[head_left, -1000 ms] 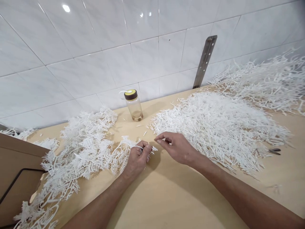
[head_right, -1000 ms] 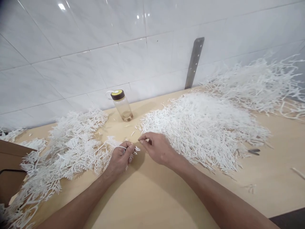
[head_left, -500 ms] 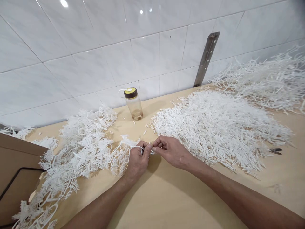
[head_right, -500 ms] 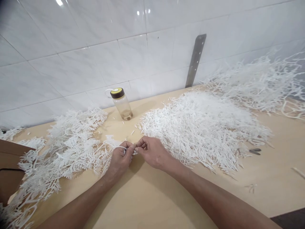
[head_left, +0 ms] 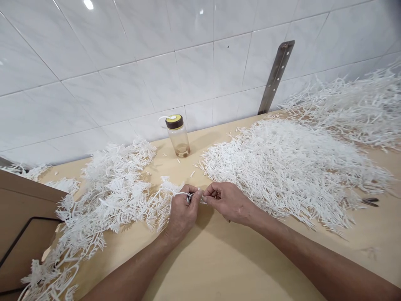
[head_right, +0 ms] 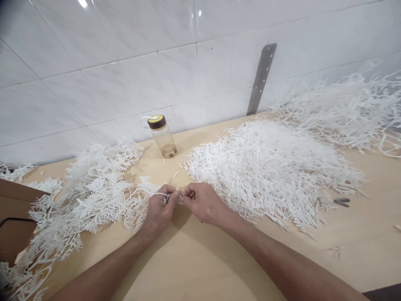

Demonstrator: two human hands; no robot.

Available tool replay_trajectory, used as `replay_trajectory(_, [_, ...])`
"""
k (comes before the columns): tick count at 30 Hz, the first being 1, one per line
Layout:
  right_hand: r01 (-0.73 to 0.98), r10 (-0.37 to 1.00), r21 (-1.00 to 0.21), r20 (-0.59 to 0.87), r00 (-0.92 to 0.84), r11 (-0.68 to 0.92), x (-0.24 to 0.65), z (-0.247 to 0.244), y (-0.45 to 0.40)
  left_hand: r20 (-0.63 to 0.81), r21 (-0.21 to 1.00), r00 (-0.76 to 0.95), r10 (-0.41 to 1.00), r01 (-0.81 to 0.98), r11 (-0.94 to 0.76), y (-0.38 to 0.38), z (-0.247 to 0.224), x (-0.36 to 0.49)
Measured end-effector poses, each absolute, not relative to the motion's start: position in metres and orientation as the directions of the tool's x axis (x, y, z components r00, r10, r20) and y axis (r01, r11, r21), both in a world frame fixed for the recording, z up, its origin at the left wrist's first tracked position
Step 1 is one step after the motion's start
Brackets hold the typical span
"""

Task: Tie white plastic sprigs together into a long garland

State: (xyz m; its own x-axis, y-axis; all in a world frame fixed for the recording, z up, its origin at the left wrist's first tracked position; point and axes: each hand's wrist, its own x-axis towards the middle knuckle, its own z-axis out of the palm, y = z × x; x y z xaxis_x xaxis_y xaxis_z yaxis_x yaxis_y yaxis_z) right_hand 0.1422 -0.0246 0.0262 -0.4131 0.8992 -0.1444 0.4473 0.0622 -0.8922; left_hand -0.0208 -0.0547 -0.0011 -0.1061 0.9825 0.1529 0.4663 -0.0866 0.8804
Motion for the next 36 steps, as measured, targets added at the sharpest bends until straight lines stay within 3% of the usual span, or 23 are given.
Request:
replay_trajectory(6, [0.451,0.901,-0.852,0.055,-0.43,0.267,0.143,0.02,-0.024,0.028,0.95,-0.058,0.998,0.312,-0.008,-0.052,-0.006,-0.024])
replay_trajectory(14, [0.508,0.838,-0.686,0.297,-0.459,0.521,0.142,0.01,-0.025,-0.058,0.964,0.003,0.998,0.261,0.056,-0.047,0.008,-0.029])
replay_trajectory(20, [0.497,0.839,-0.702,0.276,-0.47,0.51,0.139,0.01,-0.029,-0.097,0.98,0.039,0.995,0.181,0.089,-0.046,0.005,-0.032])
replay_trajectory(23, [0.547,0.85,-0.671,0.259,-0.459,0.5,0.138,0.011,-0.03,-0.093,0.971,0.052,0.994,0.224,0.079,-0.047,0.005,-0.03])
replay_trajectory(31, [0.64,0.838,-0.552,0.248,-0.486,0.535,0.135,0.007,-0.035,0.044,0.914,0.042,0.998,0.403,-0.057,-0.047,0.008,-0.027])
replay_trajectory(36, [0.707,0.89,-0.546,0.201,-0.409,0.448,0.133,0.007,-0.032,0.089,0.924,-0.006,0.996,0.375,-0.08,-0.049,0.004,-0.027])
